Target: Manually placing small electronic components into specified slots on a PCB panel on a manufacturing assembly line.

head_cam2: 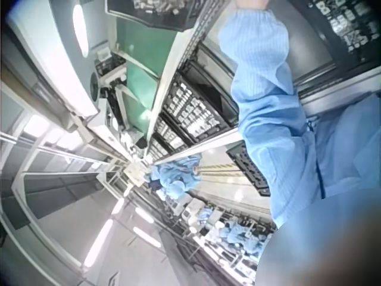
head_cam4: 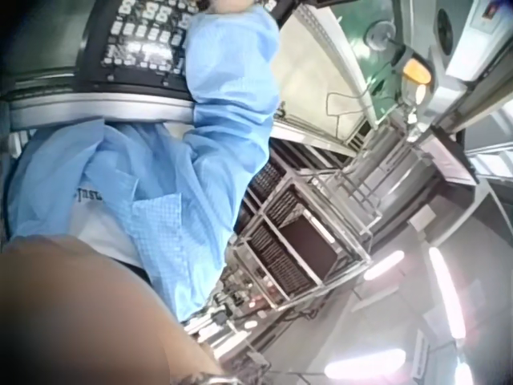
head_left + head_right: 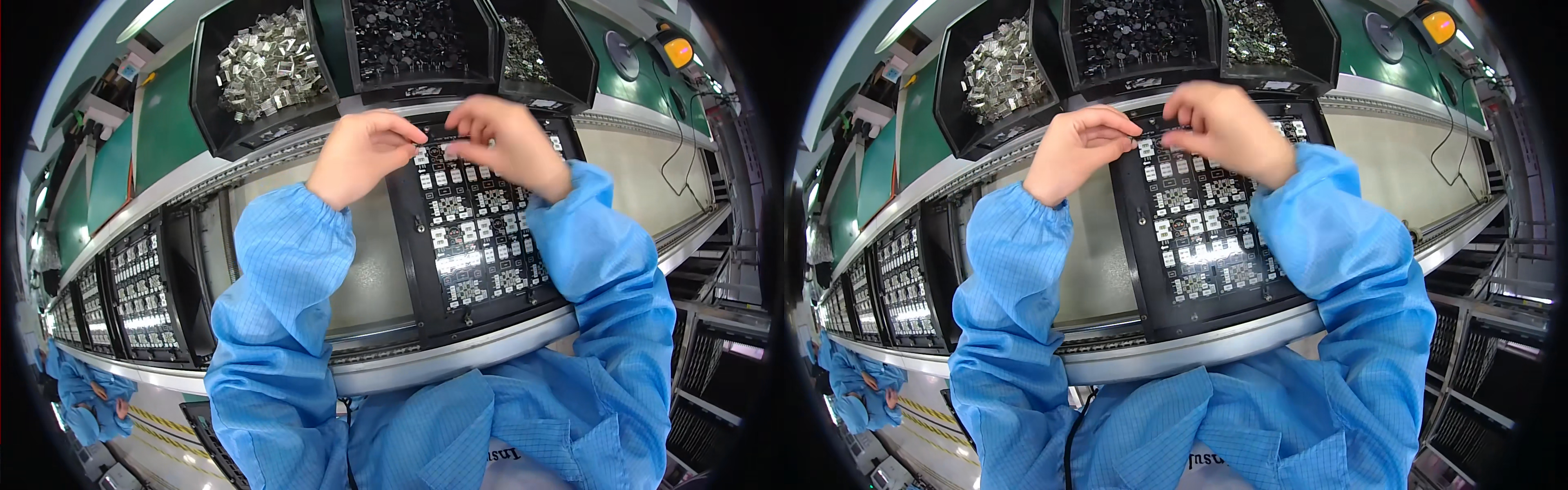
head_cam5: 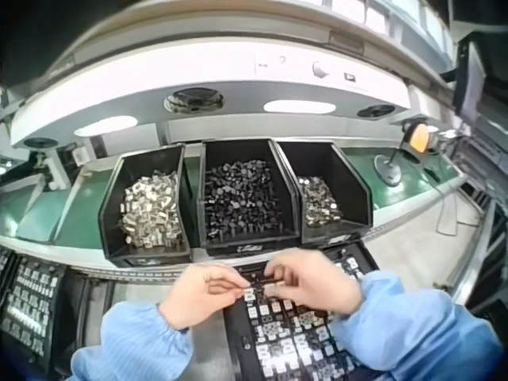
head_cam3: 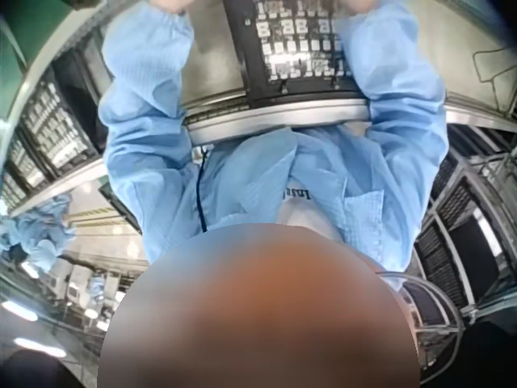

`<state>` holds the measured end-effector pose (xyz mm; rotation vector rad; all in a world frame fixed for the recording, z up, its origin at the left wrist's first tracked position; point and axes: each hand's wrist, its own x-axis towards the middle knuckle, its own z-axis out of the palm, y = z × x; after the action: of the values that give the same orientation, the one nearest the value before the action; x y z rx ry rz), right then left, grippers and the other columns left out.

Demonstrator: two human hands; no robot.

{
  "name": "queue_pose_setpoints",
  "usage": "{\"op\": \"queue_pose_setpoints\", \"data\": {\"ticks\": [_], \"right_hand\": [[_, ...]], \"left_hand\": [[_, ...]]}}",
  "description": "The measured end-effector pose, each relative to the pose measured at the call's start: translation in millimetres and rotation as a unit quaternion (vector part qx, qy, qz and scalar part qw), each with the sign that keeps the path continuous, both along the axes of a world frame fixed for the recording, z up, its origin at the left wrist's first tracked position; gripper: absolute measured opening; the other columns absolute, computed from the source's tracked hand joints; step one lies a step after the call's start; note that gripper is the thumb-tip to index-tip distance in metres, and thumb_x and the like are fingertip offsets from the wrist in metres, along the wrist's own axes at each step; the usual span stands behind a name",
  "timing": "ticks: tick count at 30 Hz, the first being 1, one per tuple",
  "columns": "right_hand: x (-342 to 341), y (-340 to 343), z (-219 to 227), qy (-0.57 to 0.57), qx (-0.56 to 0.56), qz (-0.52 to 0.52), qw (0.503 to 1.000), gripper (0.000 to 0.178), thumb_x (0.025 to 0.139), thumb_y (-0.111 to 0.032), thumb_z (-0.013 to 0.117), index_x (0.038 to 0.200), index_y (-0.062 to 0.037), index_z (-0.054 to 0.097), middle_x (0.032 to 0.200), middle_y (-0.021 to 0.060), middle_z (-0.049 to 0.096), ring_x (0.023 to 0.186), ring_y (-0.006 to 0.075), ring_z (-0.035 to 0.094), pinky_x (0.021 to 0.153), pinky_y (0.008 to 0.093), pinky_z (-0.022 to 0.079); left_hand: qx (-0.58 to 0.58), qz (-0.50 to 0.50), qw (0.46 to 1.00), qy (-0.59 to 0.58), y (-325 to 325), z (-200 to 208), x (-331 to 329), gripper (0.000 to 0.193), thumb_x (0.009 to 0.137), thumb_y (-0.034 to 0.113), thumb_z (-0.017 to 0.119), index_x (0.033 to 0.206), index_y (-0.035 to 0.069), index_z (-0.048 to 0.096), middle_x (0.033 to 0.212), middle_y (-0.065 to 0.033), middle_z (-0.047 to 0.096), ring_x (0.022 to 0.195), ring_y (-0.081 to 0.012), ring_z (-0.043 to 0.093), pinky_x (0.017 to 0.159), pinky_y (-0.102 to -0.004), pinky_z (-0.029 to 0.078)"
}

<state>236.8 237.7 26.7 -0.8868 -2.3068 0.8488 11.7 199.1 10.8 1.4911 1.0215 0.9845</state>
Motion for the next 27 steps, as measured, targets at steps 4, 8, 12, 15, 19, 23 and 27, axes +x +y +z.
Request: {"op": "queue_pose_setpoints", "data": {"ticks": [4, 8, 12, 15, 19, 23, 27], "right_hand": [[33.5, 29.9, 37.7, 0.098, 0.052, -0.102, 0.989, 0.018, 0.085, -0.008, 0.066, 0.102, -0.0031, 0.062, 0.084, -0.0019, 0.060, 0.074, 0.0033, 0.055, 0.067, 0.0187, 0.045], [65.7, 69.8, 50.0, 0.082, 0.082, -0.223, 0.968, 0.010, 0.083, -0.004, 0.065, 0.092, -0.0020, 0.062, 0.070, -0.0023, 0.057, 0.062, 0.0022, 0.049, 0.055, 0.0176, 0.041], [87.4, 97.1, 25.2, 0.075, 0.107, -0.244, 0.961, 0.011, 0.082, -0.004, 0.064, 0.093, -0.0012, 0.061, 0.069, 0.0000, 0.058, 0.062, 0.0054, 0.052, 0.055, 0.0207, 0.043], [93.5, 102.0, 16.8, -0.014, 0.049, -0.219, 0.974, 0.015, 0.084, -0.009, 0.060, 0.097, 0.0004, 0.062, 0.078, 0.0126, 0.065, 0.070, 0.0190, 0.064, 0.064, 0.0292, 0.050], [110.2, 123.2, -3.7, -0.134, 0.073, -0.169, 0.974, 0.027, 0.089, -0.019, 0.053, 0.105, -0.0005, 0.064, 0.095, 0.0193, 0.067, 0.088, 0.0328, 0.064, 0.080, 0.0356, 0.049], [112.5, 126.7, -2.2, -0.120, 0.047, -0.134, 0.983, 0.026, 0.088, -0.016, 0.052, 0.103, -0.0006, 0.066, 0.095, 0.0190, 0.067, 0.088, 0.0322, 0.064, 0.080, 0.0351, 0.049], [108.5, 114.2, 11.1, -0.151, 0.044, -0.168, 0.973, 0.026, 0.088, -0.016, 0.052, 0.103, -0.0006, 0.066, 0.094, 0.0194, 0.067, 0.087, 0.0322, 0.064, 0.080, 0.0353, 0.050]], "left_hand": [[0.030, -0.003, 0.995, 0.099, 3.6, -1.9, 7.7, 0.028, 0.076, -0.004, 0.063, 0.102, 0.004, 0.065, 0.093, -0.0051, 0.065, 0.090, -0.0144, 0.062, 0.080, -0.0271, 0.050], [0.172, 0.007, 0.966, 0.194, 12.1, -9.4, 16.1, 0.028, 0.072, -0.003, 0.066, 0.098, 0.008, 0.065, 0.091, -0.0036, 0.065, 0.086, -0.0163, 0.058, 0.078, -0.0298, 0.048], [0.276, -0.028, 0.929, 0.245, 25.4, -11.1, 27.3, 0.027, 0.071, -0.001, 0.067, 0.095, 0.011, 0.065, 0.086, 0.0014, 0.066, 0.087, -0.0167, 0.055, 0.075, -0.0295, 0.045], [0.371, -0.041, 0.865, 0.337, 34.6, -4.4, 34.8, 0.028, 0.069, 0.001, 0.068, 0.093, 0.014, 0.064, 0.082, 0.0062, 0.066, 0.086, -0.0160, 0.053, 0.074, -0.0299, 0.039], [0.421, -0.087, 0.824, 0.369, 48.5, -1.3, 44.1, 0.031, 0.065, 0.003, 0.068, 0.093, 0.015, 0.064, 0.079, 0.0092, 0.065, 0.083, -0.0160, 0.049, 0.073, -0.0309, 0.037], [0.443, -0.124, 0.799, 0.387, 60.1, 3.8, 51.0, 0.034, 0.065, 0.002, 0.067, 0.096, 0.016, 0.063, 0.075, 0.0070, 0.063, 0.083, -0.0172, 0.049, 0.074, -0.0311, 0.037], [0.440, -0.172, 0.779, 0.411, 64.8, 12.7, 54.4, 0.032, 0.067, 0.005, 0.063, 0.097, 0.016, 0.063, 0.073, 0.0048, 0.062, 0.083, -0.0174, 0.049, 0.075, -0.0306, 0.037]]}}
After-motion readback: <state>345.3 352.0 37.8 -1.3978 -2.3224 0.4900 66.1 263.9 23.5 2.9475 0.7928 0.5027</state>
